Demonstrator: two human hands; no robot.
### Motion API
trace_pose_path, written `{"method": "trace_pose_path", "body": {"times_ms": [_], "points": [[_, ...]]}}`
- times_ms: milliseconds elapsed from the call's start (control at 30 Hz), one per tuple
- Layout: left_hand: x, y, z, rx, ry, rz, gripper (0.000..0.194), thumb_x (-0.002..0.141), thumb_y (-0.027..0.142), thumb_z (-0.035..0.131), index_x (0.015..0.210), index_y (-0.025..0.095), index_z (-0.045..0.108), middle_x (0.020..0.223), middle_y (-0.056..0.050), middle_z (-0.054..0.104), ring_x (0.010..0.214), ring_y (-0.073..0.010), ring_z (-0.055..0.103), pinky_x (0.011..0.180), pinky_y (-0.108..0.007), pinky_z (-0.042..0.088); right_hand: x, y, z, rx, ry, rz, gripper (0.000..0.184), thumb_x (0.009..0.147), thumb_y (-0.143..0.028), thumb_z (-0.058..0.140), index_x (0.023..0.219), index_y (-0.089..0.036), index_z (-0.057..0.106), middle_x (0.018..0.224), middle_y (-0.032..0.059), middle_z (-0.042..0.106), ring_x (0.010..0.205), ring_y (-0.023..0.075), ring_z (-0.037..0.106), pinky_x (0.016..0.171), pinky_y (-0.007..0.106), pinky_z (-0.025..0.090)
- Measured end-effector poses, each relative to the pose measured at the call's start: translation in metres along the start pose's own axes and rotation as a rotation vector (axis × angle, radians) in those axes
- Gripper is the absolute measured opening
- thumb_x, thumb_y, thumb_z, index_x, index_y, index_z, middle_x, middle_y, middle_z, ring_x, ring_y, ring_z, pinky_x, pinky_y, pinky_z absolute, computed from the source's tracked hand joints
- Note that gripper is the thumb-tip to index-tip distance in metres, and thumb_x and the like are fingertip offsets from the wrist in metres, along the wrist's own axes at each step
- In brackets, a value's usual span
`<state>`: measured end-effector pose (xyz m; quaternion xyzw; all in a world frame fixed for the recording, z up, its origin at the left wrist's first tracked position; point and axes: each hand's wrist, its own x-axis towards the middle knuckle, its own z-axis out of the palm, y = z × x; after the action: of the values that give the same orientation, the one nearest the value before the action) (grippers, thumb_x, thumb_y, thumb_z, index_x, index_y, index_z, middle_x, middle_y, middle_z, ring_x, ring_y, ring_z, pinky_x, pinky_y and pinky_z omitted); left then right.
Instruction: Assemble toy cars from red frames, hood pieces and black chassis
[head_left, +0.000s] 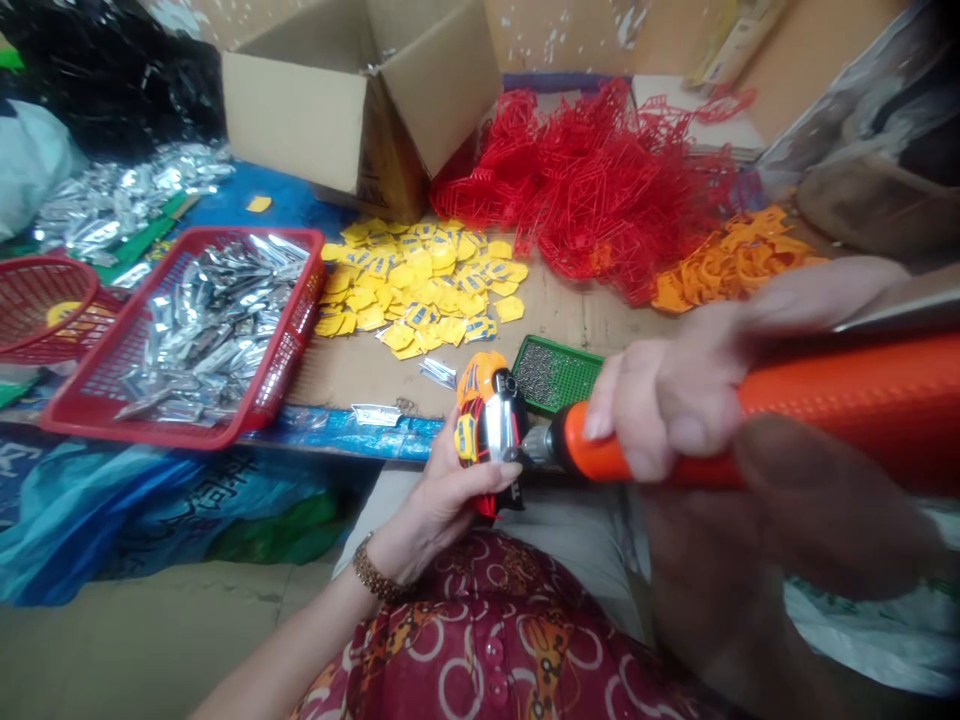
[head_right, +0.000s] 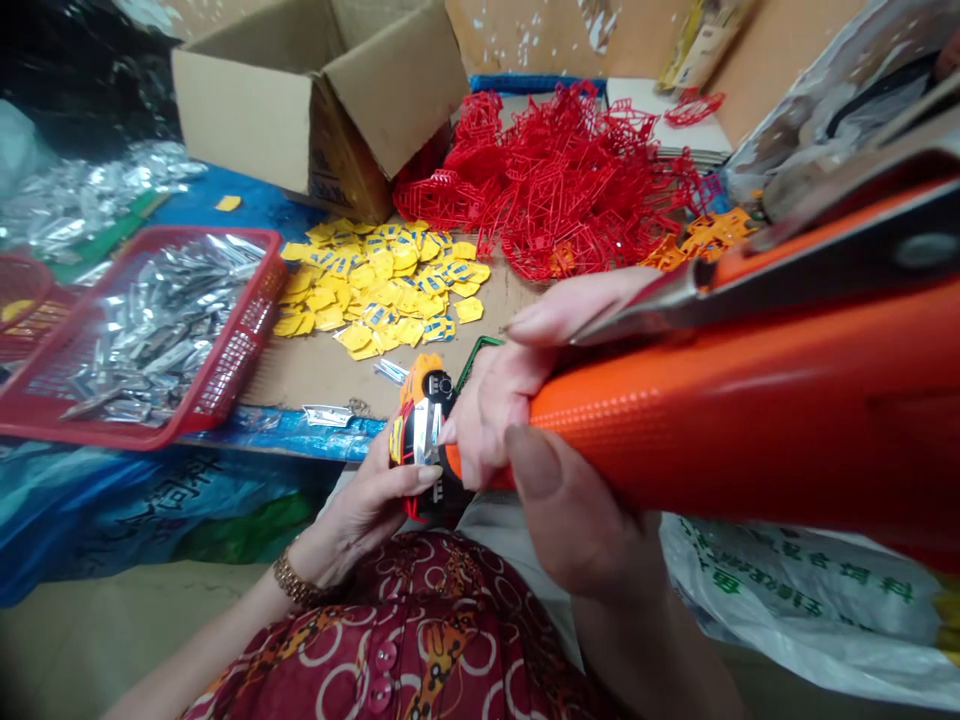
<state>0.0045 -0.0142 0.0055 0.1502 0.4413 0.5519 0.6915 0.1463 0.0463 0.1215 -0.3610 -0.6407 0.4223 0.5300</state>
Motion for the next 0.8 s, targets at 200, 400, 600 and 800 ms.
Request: {"method": "trace_pose_path", "body": {"times_ms": [200, 400, 600, 800], "points": [[0.0, 0.007, 0.001, -0.119, 0.009, 0.005, 0.05, 0.059, 0.023, 0.09, 0.1, 0.017, 0.063, 0.089, -0.001, 0.068, 0.074, -0.0112, 0.062, 0.07, -0.022, 0.052, 0.011, 0.007, -0.014, 0.296, 0.076, -0.063, 0.029, 0.086, -0.035, 0.07, 0.065, -0.025, 0.053, 0.056, -0.0078, 0.041, 0.04, 0.0063, 0.044, 0.047, 0.029, 0.047], [0.005, 0.019, 0.004, -0.175, -0.021, -0.044, 0.042, 0.063, 0.037, 0.089, 0.09, 0.015, 0.065, 0.072, -0.001, 0.066, 0.061, -0.0137, 0.061, 0.063, -0.031, 0.057, 0.019, 0.069, -0.055, -0.083, 0.299, -0.163, 0.028, 0.079, -0.022, 0.075, 0.105, -0.021, 0.064, 0.083, 0.0014, 0.061, 0.064, 0.0127, 0.062, 0.074, 0.037, 0.058], [0.018, 0.027, 0.015, -0.282, 0.008, 0.035, 0.036, 0.067, 0.034, 0.088, 0.091, 0.016, 0.069, 0.077, 0.001, 0.071, 0.064, -0.0116, 0.063, 0.078, -0.033, 0.059, 0.013, 0.105, -0.085, -0.466, 0.289, -0.196, 0.058, 0.075, -0.023, 0.077, 0.128, -0.018, 0.055, 0.115, 0.0173, 0.067, 0.097, 0.0238, 0.07, 0.086, 0.041, 0.057], [0.024, 0.027, 0.025, -0.195, 0.012, 0.099, 0.038, 0.075, 0.027, 0.082, 0.107, 0.016, 0.067, 0.083, 0.0, 0.071, 0.067, -0.01, 0.062, 0.065, -0.022, 0.052, -0.03, 0.1, -0.067, -0.423, 0.277, 0.009, 0.048, 0.082, -0.03, 0.069, 0.128, -0.019, 0.06, 0.119, 0.0154, 0.069, 0.107, 0.0252, 0.068, 0.095, 0.049, 0.055]]}}
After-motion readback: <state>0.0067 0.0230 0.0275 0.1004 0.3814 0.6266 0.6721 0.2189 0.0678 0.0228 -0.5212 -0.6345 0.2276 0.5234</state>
